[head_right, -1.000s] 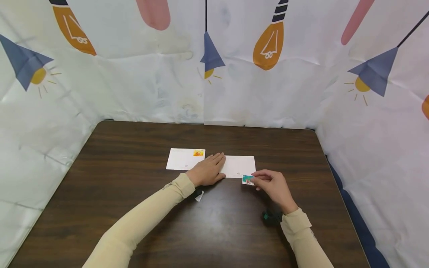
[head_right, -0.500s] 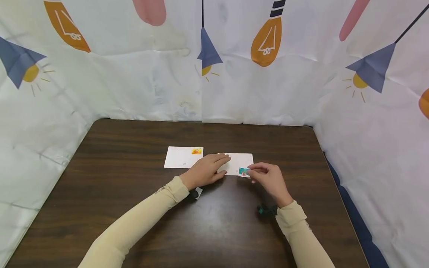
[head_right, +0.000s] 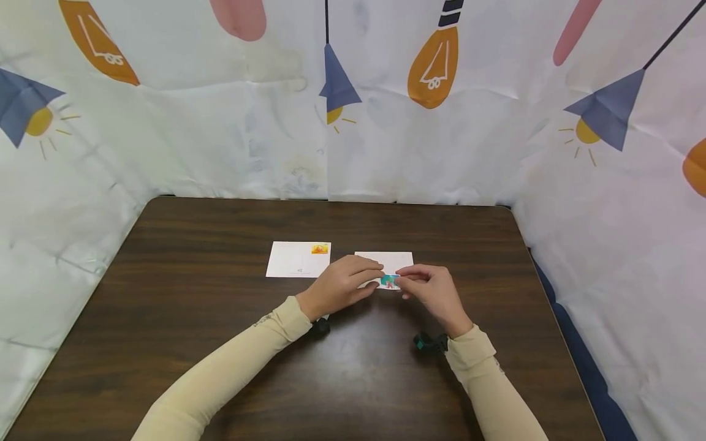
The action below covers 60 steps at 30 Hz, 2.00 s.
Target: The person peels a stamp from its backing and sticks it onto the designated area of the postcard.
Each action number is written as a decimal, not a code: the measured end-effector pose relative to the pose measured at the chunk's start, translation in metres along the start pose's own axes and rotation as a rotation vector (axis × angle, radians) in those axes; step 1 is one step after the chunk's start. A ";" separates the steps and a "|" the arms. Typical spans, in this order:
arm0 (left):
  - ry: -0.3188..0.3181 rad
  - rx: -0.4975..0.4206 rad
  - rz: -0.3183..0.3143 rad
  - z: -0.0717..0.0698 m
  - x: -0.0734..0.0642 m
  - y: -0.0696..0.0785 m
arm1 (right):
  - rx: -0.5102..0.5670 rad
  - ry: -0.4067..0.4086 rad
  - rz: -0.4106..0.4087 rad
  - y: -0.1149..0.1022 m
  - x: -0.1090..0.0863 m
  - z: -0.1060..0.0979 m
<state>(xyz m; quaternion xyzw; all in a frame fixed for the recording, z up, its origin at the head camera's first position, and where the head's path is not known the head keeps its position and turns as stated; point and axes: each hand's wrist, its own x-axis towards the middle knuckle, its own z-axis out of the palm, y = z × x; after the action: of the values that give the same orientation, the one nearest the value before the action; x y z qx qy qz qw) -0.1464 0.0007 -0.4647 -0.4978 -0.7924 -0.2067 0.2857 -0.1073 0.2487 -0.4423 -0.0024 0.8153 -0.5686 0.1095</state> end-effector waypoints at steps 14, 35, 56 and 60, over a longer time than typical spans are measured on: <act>0.080 0.092 0.153 0.004 -0.001 -0.001 | 0.041 -0.037 0.007 -0.002 0.004 0.004; 0.090 -0.107 0.081 0.007 -0.001 0.012 | -0.011 0.042 -0.208 0.000 -0.004 -0.001; 0.008 -0.917 -0.859 0.000 0.002 0.032 | -0.173 0.230 -0.643 -0.011 -0.017 0.014; 0.006 -1.020 -0.929 -0.001 0.002 0.032 | -0.253 0.240 -0.713 -0.013 -0.017 0.019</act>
<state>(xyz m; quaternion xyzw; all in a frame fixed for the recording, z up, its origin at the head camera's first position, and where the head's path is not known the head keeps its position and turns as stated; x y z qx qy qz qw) -0.1179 0.0153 -0.4612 -0.1781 -0.7264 -0.6562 -0.1004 -0.0890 0.2287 -0.4331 -0.2324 0.8339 -0.4623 -0.1921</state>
